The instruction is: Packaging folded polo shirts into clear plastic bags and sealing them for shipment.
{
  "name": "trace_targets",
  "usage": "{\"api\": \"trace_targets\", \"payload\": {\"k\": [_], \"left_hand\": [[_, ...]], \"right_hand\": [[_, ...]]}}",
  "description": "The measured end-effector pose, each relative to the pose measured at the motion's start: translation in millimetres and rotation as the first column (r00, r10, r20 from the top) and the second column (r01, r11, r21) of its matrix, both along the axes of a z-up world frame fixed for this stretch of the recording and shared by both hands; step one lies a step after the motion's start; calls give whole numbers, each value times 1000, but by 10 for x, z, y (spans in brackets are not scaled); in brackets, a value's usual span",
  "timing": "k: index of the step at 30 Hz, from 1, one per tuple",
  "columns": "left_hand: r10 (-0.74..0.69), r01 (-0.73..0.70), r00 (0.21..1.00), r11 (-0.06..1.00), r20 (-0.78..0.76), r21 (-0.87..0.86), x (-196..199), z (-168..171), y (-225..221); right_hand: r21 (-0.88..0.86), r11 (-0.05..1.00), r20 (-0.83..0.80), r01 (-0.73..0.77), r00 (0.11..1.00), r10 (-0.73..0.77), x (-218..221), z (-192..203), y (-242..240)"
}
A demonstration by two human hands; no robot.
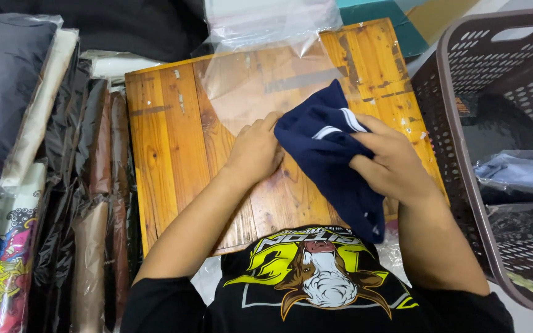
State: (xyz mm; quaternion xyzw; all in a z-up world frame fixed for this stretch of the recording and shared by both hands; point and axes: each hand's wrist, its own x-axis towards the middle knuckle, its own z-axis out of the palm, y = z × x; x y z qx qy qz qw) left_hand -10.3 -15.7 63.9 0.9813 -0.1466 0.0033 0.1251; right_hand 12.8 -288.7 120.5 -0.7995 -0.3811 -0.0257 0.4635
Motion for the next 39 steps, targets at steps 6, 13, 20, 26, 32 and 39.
{"api": "trace_targets", "payload": {"k": [6,13,20,26,32,39], "left_hand": [[-131,89,990,872,-55,-482,-146,508,46],[46,-24,998,879,33,-477,-13,-136,227],[41,-26,997,977,64,-214,-191,181,27],[63,-4,833,994,550,-109,-152,283,210],[-46,78,781,997,623,-24,-23,37,286],[-177,208,970,959,166,-191,-78,107,181]], "right_hand": [[-287,937,189,201,970,-151,-34,85,89],[-496,808,210,318,947,-244,-91,170,91],[-216,912,174,349,933,-315,-145,150,125],[-119,935,163,333,936,-312,-130,32,72],[-143,906,225,398,904,-362,-163,-10,4],[-88,948,132,305,947,-292,-187,-45,45]]}}
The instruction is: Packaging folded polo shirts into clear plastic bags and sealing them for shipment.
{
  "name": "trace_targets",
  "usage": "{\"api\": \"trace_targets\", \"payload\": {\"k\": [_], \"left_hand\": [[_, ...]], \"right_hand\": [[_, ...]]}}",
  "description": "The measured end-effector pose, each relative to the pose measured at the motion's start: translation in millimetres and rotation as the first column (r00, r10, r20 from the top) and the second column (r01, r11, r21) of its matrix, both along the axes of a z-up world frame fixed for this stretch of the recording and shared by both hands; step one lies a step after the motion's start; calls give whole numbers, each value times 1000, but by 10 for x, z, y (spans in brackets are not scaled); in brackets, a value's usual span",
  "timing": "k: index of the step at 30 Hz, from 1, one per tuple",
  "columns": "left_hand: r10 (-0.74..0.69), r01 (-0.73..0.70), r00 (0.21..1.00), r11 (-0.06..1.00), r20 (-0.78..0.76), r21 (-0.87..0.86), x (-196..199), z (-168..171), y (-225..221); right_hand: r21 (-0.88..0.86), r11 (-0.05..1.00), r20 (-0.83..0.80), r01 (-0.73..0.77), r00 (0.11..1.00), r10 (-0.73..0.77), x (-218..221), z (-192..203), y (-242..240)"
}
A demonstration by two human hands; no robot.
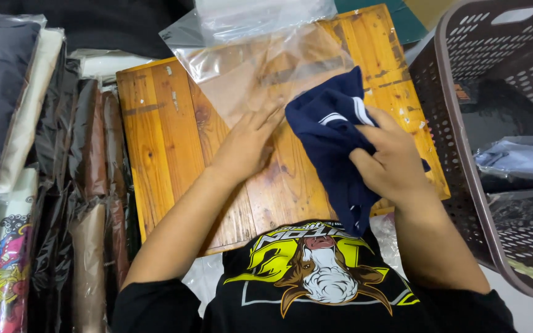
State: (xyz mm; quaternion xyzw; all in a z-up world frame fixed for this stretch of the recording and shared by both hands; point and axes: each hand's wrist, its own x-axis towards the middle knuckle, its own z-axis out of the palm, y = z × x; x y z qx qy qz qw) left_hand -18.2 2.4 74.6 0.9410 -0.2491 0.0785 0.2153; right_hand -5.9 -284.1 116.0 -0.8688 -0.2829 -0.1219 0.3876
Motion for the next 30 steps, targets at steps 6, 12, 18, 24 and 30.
{"api": "trace_targets", "payload": {"k": [6,12,18,24,30], "left_hand": [[15,-22,990,999,-141,-49,-11,-260,123],[76,-98,993,955,-91,-281,-13,-257,139],[141,-157,988,883,-69,-443,-96,132,105],[94,-70,995,865,24,-497,-79,393,179],[59,-37,997,922,45,-386,-7,524,194]], "right_hand": [[-4,1000,-44,-31,999,30,122,-216,-6],[-15,993,-65,-116,991,115,136,-182,125],[69,991,-168,-116,978,126,127,-53,333],[-134,981,-205,-143,972,114,169,7,585],[-216,949,-224,-229,958,180,188,16,773]]}}
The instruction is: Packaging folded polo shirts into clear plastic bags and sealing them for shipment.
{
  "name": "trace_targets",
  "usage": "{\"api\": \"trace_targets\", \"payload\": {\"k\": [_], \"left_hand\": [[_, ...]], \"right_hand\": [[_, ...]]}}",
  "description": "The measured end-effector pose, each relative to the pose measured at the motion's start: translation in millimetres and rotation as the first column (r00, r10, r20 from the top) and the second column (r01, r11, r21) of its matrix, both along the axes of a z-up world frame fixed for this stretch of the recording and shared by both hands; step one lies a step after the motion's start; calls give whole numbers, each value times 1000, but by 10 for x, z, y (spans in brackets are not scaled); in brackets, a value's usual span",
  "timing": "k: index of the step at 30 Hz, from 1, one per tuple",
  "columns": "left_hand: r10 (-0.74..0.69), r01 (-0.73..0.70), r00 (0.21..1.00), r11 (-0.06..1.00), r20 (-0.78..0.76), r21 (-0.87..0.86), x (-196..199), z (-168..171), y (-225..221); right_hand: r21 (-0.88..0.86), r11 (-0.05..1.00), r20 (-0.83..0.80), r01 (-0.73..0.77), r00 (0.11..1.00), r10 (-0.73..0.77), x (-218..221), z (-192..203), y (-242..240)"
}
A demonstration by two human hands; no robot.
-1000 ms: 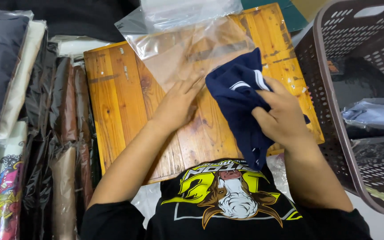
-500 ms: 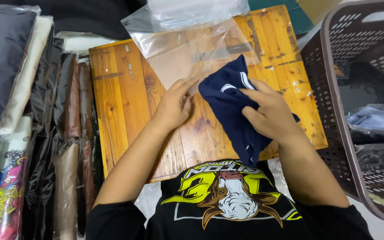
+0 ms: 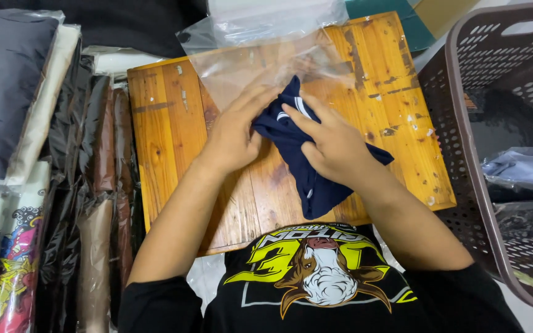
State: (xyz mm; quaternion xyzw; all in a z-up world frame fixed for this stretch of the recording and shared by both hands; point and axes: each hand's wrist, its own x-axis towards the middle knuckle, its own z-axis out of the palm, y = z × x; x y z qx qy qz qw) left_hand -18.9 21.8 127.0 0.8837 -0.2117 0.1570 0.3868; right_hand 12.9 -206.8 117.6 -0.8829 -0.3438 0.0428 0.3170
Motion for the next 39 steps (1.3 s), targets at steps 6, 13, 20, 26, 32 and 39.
{"api": "trace_targets", "payload": {"k": [6,13,20,26,32,39], "left_hand": [[-16,-5,998,956,67,294,-6,16,-1],[-1,-71,980,934,201,351,-9,-22,-90],[-8,-89,957,943,289,321,-88,-47,-157],[24,-51,989,981,144,188,-121,-278,11],[214,-233,965,965,150,118,-25,-307,-3],[265,-313,935,929,235,196,-31,-446,147]], "right_hand": [[-94,993,83,73,994,-65,149,-130,102],[-103,987,110,120,988,-109,249,-217,218],[-121,971,104,204,976,-192,351,-258,384],[-87,979,111,186,978,-176,437,-199,450],[12,976,-23,216,976,-216,377,-148,554],[-158,964,254,214,952,-170,435,-442,409]]}}
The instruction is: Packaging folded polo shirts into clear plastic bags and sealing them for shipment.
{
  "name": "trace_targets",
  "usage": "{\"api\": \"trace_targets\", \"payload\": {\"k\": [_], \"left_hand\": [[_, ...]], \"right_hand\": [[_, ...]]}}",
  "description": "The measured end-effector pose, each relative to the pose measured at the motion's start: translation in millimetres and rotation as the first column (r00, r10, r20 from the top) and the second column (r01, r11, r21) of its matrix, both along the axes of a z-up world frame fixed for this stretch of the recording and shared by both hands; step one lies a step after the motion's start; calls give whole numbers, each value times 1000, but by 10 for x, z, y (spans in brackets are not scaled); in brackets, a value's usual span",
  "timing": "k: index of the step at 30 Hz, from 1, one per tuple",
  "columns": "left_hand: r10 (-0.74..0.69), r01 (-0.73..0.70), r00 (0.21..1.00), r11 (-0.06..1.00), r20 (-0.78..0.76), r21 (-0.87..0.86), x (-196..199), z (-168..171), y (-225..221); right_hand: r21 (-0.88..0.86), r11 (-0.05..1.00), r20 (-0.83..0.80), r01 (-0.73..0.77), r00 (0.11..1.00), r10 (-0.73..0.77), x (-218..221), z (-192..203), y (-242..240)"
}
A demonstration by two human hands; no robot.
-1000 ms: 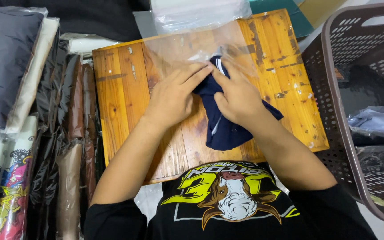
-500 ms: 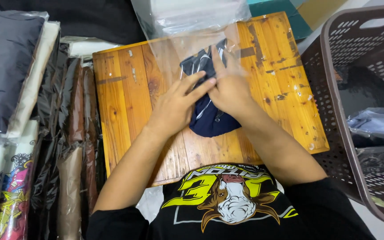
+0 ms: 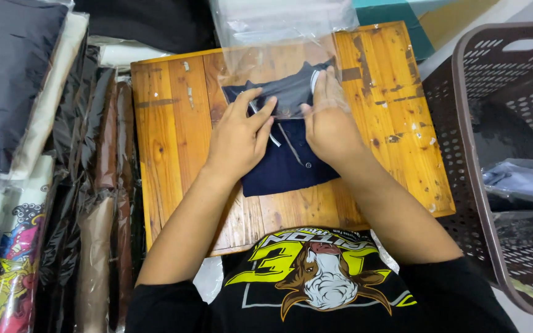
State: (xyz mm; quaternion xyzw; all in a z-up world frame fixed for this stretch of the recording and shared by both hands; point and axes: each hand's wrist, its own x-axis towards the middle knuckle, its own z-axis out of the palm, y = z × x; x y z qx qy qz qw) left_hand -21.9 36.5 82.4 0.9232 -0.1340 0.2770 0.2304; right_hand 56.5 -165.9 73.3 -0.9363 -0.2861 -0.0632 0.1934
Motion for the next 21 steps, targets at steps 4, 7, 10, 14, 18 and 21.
{"api": "trace_targets", "payload": {"k": [4,7,10,14,18,21], "left_hand": [[16,-16,1000,999,-8,39,-90,-53,4],[57,-55,998,991,-10,118,-132,-114,-19],[95,-89,995,987,-35,133,-144,-193,-11],[92,-125,981,972,-168,-199,-236,-160,91],[178,-589,745,628,-643,-509,-42,-572,485],[131,-652,691,538,-711,-534,115,-627,475]], "right_hand": [[-130,989,175,76,983,-52,55,-388,-57],[-86,991,269,106,960,-80,23,-427,-28],[-88,990,337,113,938,-77,-47,-342,2],[-182,983,300,6,953,49,-170,-241,-73],[-151,987,303,50,953,-2,10,-629,-213],[-228,973,283,-29,954,95,-37,-453,-135]]}}
